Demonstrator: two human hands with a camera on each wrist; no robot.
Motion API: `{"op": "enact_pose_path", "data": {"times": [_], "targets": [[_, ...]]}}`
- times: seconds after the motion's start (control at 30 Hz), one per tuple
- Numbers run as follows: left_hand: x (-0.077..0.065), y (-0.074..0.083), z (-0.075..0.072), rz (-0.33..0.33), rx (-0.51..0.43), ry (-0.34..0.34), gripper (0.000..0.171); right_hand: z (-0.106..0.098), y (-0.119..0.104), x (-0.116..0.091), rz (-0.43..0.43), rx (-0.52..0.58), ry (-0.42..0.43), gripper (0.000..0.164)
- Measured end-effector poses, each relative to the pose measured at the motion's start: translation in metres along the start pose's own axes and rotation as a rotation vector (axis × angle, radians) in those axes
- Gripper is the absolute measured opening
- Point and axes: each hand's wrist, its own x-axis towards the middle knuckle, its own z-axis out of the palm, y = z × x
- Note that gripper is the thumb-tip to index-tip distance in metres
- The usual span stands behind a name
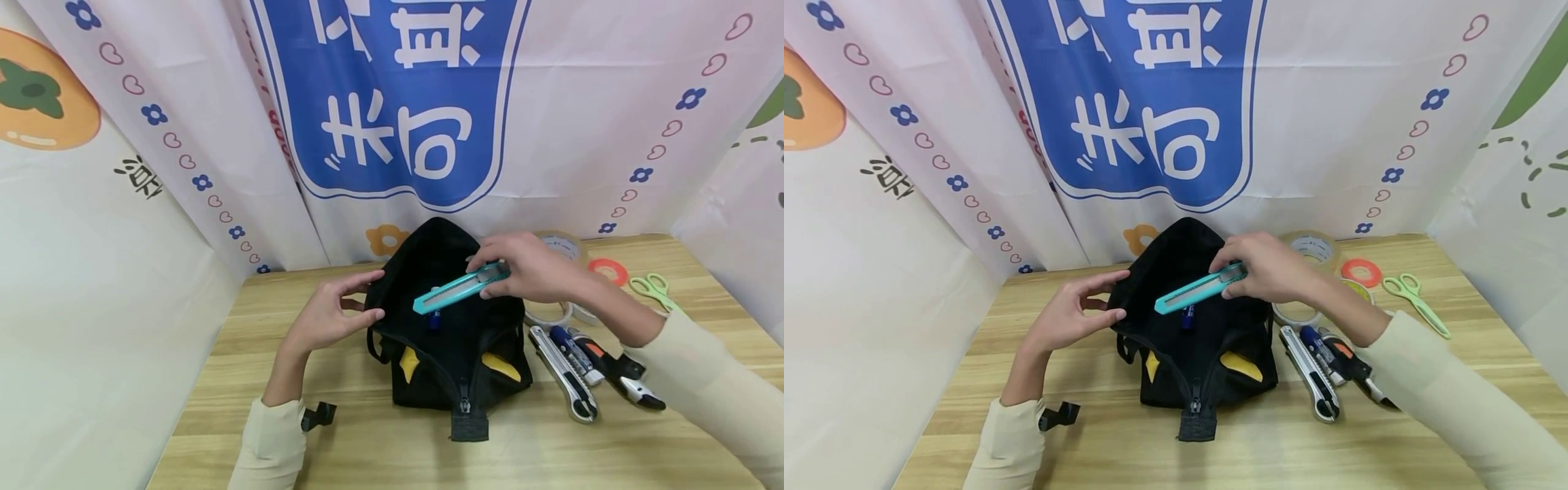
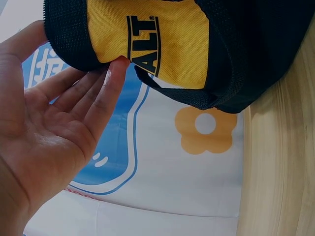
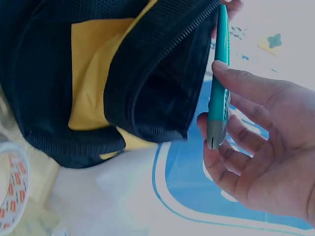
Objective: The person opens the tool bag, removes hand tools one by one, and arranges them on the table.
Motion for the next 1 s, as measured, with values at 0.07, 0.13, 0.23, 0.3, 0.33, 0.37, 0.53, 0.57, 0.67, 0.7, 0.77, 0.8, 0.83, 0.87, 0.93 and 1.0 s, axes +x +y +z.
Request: {"op": "enact_pose_path", "data": {"times": [0.07,0.13,0.23,0.3,0.33,0.37,0.53,0.57,0.67,0.7,0.77,0.8,0.83,0.87,0.93,1.0], "targets": [[0.0,0.0,0.0,-0.003,0.003,0.0,0.059,-0.005,0.003,-0.007,0.02,0.002,0.014,0.034],[0.0,0.0,0.0,-0.005,0.006,-0.001,0.06,-0.01,0.007,-0.014,0.046,0.007,0.025,0.034],[0.0,0.0,0.0,-0.004,0.007,-0.003,0.06,-0.016,0.015,-0.026,0.07,0.008,0.046,0.032],[0.0,0.0,0.0,-0.003,0.006,-0.005,0.06,-0.02,0.022,-0.035,0.078,0.01,0.067,0.031],[0.0,0.0,0.0,-0.002,0.007,-0.004,0.06,-0.021,0.025,-0.04,0.082,0.008,0.076,0.03],[0.0,-0.001,0.0,-0.001,0.007,-0.003,0.06,-0.022,0.029,-0.044,0.083,0.0,0.088,0.03],[0.0,-0.001,0.0,-0.005,0.003,0.001,0.06,-0.022,0.051,-0.069,0.153,-0.022,0.115,0.032],[0.0,-0.001,0.0,-0.007,0.003,0.001,0.06,-0.021,0.055,-0.074,0.171,-0.02,0.119,0.032],[0.0,-0.001,-0.001,-0.01,0.005,0.002,0.06,-0.018,0.069,-0.09,0.228,-0.002,0.128,0.03],[0.0,-0.001,-0.001,-0.01,0.007,0.002,0.06,-0.016,0.073,-0.096,0.246,-0.001,0.134,0.029],[0.0,-0.001,0.0,-0.009,0.009,0.003,0.06,-0.013,0.082,-0.109,0.27,-0.004,0.152,0.027],[0.0,-0.001,0.0,-0.008,0.01,0.003,0.06,-0.011,0.086,-0.115,0.289,-0.009,0.158,0.028],[0.0,-0.001,0.0,-0.007,0.009,0.002,0.06,-0.01,0.09,-0.121,0.314,-0.011,0.161,0.029],[0.0,-0.001,0.0,-0.006,0.008,0.001,0.06,-0.008,0.093,-0.127,0.338,-0.014,0.164,0.03],[0.001,-0.001,0.0,-0.005,0.008,-0.001,0.06,-0.004,0.099,-0.138,0.395,-0.017,0.156,0.033],[0.001,-0.001,0.0,-0.003,0.009,0.0,0.06,0.0,0.104,-0.148,0.448,-0.017,0.138,0.038]]}}
